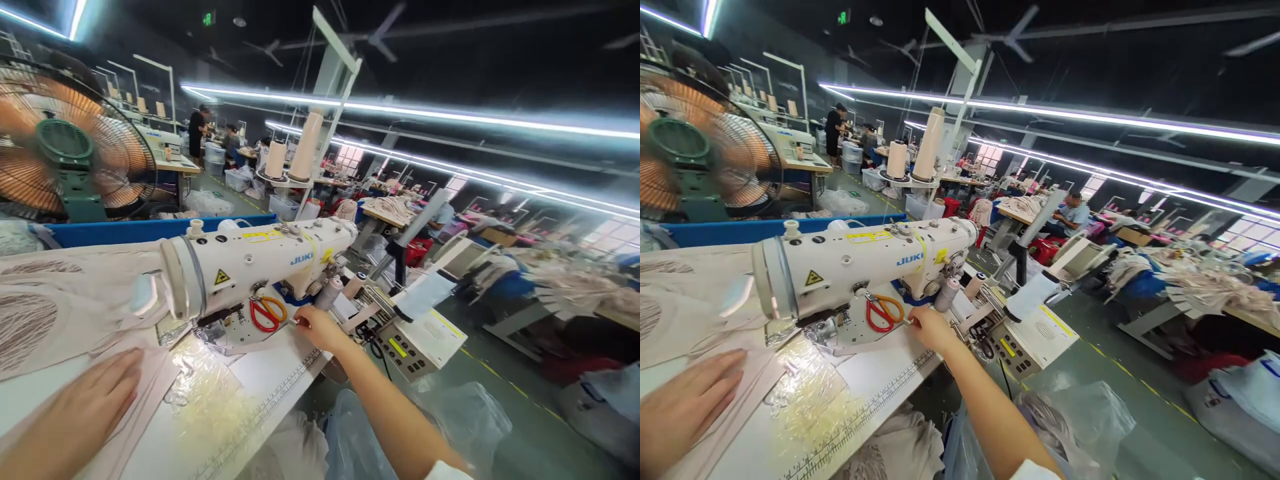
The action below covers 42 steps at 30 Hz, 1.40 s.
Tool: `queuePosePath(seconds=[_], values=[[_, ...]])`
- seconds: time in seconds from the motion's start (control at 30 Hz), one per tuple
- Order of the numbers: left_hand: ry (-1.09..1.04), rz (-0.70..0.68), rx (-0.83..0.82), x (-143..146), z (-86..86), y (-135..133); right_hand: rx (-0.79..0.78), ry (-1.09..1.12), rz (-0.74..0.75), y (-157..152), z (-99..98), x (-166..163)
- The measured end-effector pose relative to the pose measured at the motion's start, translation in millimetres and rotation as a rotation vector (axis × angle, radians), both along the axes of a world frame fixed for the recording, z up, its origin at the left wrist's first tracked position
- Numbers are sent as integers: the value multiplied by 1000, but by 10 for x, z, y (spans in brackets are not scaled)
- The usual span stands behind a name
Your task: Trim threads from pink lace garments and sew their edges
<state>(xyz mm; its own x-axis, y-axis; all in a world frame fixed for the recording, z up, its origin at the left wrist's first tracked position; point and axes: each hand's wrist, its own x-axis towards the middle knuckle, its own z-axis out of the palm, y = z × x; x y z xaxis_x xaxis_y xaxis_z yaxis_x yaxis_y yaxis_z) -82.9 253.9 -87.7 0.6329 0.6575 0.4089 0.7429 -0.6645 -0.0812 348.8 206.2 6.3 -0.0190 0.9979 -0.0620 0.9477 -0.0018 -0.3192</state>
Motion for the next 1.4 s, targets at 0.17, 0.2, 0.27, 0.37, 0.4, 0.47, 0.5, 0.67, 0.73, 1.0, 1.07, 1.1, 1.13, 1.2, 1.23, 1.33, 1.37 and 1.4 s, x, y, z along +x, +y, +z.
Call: queuePosePath(seconds=[0.17, 0.2, 0.27, 0.37, 0.4, 0.47, 0.5, 0.67, 0.73, 1.0, 1.07, 1.1, 1.13, 1.2, 1.23, 1.33, 1.37, 1.4], values=[[149, 90, -164, 207, 299, -283, 32, 181, 376, -256, -83, -929], [155, 113, -201, 234, 328, -315, 36, 205, 443, -264, -103, -1131], [159, 161, -252, 264, 358, -366, 64, 232, 537, -211, -143, -1505], [153, 218, -295, 266, 402, -427, 140, 227, 574, 29, -223, -1942], [149, 226, -302, 261, 427, -439, 166, 218, 567, 135, -258, -2046], [137, 222, -308, 246, 486, -441, 210, 197, 541, 344, -338, -2187], [131, 212, -308, 239, 516, -432, 229, 189, 525, 435, -381, -2228], [104, 209, -303, 235, 587, -371, 296, 191, 474, 631, -558, -2269], [101, 231, -297, 247, 578, -370, 307, 205, 470, 628, -598, -2258], [80, 187, -275, 257, 506, -349, 314, 242, 498, 645, -637, -2223], [73, 179, -279, 258, 489, -338, 312, 236, 500, 649, -639, -2219], [73, 181, -284, 259, 483, -335, 311, 231, 498, 650, -640, -2219], [73, 186, -291, 259, 479, -332, 310, 226, 496, 650, -640, -2220], [78, 198, -308, 258, 477, -325, 307, 215, 495, 650, -638, -2222], [81, 207, -316, 256, 479, -322, 305, 209, 496, 650, -635, -2223], [99, 221, -333, 243, 494, -312, 296, 186, 505, 647, -618, -2220], [109, 218, -339, 239, 503, -311, 293, 176, 510, 645, -610, -2217], [118, 212, -344, 237, 515, -312, 290, 164, 516, 642, -601, -2215]])
